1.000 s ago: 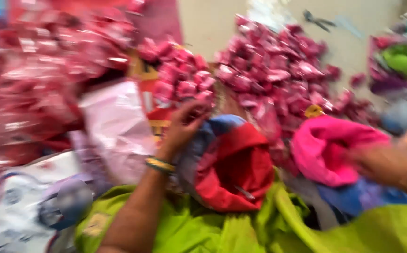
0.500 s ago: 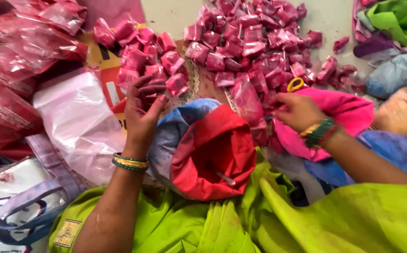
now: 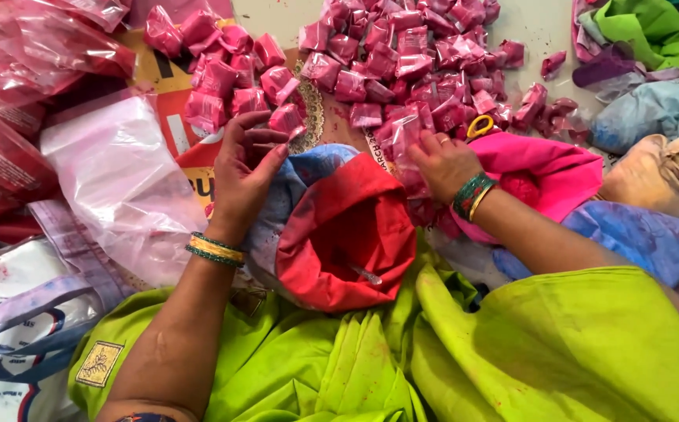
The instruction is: The person packages small portions of pink powder into plastic bags using a spoon.
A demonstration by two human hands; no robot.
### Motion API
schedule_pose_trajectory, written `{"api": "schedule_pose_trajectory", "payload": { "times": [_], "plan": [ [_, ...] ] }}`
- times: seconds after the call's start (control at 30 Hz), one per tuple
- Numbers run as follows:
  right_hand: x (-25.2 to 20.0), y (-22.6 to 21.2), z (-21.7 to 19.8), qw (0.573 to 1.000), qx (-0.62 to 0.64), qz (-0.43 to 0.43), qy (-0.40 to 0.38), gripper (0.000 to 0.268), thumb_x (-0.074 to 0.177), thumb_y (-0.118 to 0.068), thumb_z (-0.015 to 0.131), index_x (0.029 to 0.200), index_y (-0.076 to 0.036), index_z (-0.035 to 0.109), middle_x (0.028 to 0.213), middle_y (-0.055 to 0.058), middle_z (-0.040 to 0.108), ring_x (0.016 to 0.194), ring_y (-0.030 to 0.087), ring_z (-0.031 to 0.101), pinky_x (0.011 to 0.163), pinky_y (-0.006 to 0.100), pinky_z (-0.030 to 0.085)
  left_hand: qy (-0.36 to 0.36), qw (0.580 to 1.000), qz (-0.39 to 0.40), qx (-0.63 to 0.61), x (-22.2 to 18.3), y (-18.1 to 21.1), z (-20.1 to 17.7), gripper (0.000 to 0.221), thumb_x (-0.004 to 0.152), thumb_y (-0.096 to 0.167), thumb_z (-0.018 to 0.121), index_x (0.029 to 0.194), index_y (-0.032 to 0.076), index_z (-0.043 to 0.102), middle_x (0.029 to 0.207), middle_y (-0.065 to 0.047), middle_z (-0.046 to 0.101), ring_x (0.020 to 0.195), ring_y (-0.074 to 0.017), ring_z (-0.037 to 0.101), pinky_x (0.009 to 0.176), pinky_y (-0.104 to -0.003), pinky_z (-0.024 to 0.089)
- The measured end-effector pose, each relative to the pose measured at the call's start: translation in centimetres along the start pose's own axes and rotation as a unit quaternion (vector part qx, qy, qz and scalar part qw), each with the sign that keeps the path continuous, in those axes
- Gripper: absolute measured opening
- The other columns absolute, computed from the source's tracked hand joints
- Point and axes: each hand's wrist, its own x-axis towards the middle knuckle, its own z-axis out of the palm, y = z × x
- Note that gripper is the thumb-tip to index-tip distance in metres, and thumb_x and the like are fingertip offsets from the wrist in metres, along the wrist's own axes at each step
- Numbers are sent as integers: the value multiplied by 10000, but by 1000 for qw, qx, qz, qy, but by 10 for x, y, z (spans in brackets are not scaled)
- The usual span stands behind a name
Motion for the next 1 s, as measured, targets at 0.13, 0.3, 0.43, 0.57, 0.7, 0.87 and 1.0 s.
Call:
{"api": "schedule_pose_trajectory", "payload": {
  "times": [0.13,0.3,0.43,0.57,0.7,0.87,1.0],
  "plan": [
    [6,5,-9,965,220,143,-23,471,976,-266,665,1409,-131,535,1393,172,607,1177,384,619,949,503,532,-2,1000,-7,-2,2,8,-1,417,1002,-14,689,1378,66,529,1133,-56,698,1020,-99,666,931,-248,555],
    [24,15,31,940,315,83,100,728,828,-281,826,1442,-55,507,1244,222,608,1141,416,596,989,490,473,-5,1000,-4,-1,2,5,1,389,1000,-8,691,1356,57,547,1127,-55,702,1029,-100,668,933,-247,553],
    [36,4,6,919,358,160,-44,554,772,-162,805,1317,-151,705,1022,145,708,982,292,671,940,409,531,-16,1000,-5,1,0,4,3,342,997,3,694,1316,44,578,1121,-55,709,1039,-101,677,932,-248,557],
    [35,25,58,858,491,150,4,477,736,-90,795,1206,-65,722,1036,74,729,933,179,693,847,328,553,-17,1000,-3,8,-2,-3,5,287,997,19,700,1269,39,612,1110,-44,712,1028,-93,687,927,-247,567],
    [36,25,52,776,577,237,-89,408,792,-66,780,1197,-70,728,962,68,708,797,136,620,701,300,516,-27,999,2,18,-4,-1,9,216,991,41,720,1195,29,650,1041,-10,708,958,-69,678,868,-232,561],
    [36,32,43,753,608,242,-61,341,834,-37,736,1173,-57,754,983,1,765,825,81,687,746,243,560,-33,999,-8,26,-6,6,14,165,986,61,722,1138,27,668,952,14,706,885,-52,669,800,-218,554],
    [35,32,5,538,778,309,101,285,907,12,707,1191,-1,722,960,55,720,776,188,666,707,343,563,-26,998,-53,2,-2,11,18,146,987,83,711,1123,36,685,912,11,702,812,-52,648,708,-219,523]
  ]
}}
